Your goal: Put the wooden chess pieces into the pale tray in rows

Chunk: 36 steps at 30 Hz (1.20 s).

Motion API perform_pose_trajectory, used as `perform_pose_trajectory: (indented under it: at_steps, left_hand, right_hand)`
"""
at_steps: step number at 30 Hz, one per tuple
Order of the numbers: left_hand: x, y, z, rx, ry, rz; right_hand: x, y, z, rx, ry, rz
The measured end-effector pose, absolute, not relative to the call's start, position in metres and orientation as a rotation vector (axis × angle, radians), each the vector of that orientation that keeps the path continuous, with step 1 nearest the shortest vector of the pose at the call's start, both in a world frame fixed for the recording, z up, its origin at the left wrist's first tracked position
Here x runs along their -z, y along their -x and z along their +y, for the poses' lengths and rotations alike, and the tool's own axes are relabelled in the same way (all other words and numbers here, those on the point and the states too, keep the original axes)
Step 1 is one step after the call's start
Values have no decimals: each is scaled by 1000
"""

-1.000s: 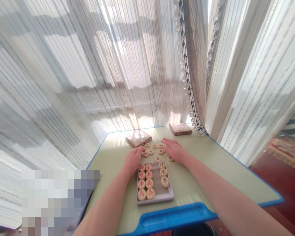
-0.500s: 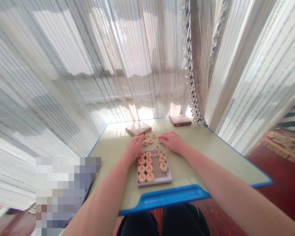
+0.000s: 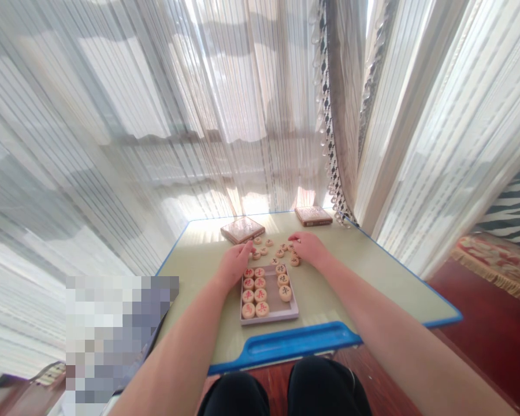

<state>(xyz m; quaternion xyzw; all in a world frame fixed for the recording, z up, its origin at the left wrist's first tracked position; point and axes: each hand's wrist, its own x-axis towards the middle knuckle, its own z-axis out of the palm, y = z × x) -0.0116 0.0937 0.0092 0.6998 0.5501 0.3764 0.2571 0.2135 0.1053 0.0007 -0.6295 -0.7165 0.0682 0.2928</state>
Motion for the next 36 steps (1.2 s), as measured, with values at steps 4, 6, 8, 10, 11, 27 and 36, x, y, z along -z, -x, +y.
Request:
perform_pose_trajectory:
  at_steps: [4, 6, 8, 10, 11, 27, 36]
  left_hand:
    - [-6, 12, 96, -1039, -1862, 1481]
    - [-5, 13, 98, -1044, -1843, 1499]
    - [-5, 13, 100, -1046, -1810, 1535]
    - [-5, 13, 101, -1033, -1771, 1552]
    - [-6, 13, 101, -1028, -1748, 1549]
    - [-8, 12, 106, -971, -1655, 1510]
    - [-12, 11, 100, -981, -1676, 1488]
  right_hand:
    - [2, -217, 109, -215, 1730, -1848]
    - [3, -216, 111, -235, 1733, -1828]
    - [4, -215, 111, -255, 1736, -1804]
    - [3, -216, 111, -277, 1737, -1787]
    - [2, -217, 111, -287, 1736, -1782]
    - [-4, -207, 96, -247, 1351, -2110]
    - [-5, -210, 92, -199, 1324, -2211]
